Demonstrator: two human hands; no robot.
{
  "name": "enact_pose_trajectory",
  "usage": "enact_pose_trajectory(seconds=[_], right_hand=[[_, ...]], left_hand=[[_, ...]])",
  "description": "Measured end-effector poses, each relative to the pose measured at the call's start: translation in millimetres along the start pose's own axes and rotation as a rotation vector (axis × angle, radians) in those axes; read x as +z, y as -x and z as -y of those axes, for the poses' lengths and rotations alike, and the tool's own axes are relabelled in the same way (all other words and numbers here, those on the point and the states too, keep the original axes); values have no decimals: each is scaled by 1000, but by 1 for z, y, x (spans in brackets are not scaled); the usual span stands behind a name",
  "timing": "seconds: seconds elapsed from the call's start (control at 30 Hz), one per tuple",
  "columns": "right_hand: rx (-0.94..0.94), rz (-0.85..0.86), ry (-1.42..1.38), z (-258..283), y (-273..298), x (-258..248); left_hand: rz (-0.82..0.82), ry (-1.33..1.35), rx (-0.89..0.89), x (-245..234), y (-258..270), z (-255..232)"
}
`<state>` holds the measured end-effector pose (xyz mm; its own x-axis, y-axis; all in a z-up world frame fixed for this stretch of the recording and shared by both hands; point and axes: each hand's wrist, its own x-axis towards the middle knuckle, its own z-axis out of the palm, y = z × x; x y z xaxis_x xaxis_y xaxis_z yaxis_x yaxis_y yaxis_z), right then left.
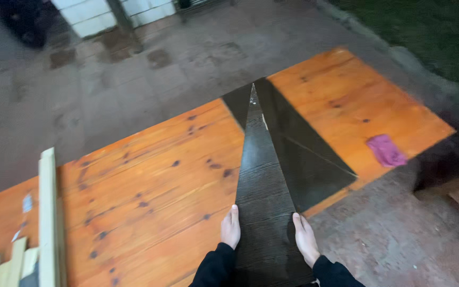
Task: The person wipes dark triangular wood panels and the surrounding wooden table surface with a pink cloth. They repeatedly pick up, flip, and reposition the panels while continuing to wipe the table.
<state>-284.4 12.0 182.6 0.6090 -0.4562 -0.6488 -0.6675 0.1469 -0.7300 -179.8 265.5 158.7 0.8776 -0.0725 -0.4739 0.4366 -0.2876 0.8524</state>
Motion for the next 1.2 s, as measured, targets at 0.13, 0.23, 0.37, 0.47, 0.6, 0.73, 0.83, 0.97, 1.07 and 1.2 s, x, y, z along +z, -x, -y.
enact_pose_trajectory(seconds=[0.13, 0.23, 0.37, 0.47, 0.6, 0.73, 0.83, 0.97, 1.07, 1.2], right_hand=[[41, -118, 48, 9, -15, -84], [-116, -211, 27, -11, -64, -132], [-287, -262, -46, 7, -102, -177], [-303, -290, -97, 87, -78, -191], [-342, -280, -144, 149, -95, -202], [-274, -316, -110, 168, -148, -222], [-261, -330, -94, 171, -187, -234], [-270, -332, -51, 167, -252, -258], [-308, -302, 1, 182, -295, -277], [-355, -198, 32, 215, -326, -285]], left_hand=[[51, -101, 91, 94, -17, -21], [99, -164, 135, 149, -38, -37], [177, -88, 111, 192, -39, -100], [250, -125, 117, 216, -49, -139], [273, -68, 141, 246, -98, -165], [322, -93, 70, 270, -134, -192], [313, -70, 91, 283, -152, -198], [215, 11, 199, 292, -195, -176], [50, 80, 293, 287, -229, -149], [-244, -133, 393, 272, -276, -80]])
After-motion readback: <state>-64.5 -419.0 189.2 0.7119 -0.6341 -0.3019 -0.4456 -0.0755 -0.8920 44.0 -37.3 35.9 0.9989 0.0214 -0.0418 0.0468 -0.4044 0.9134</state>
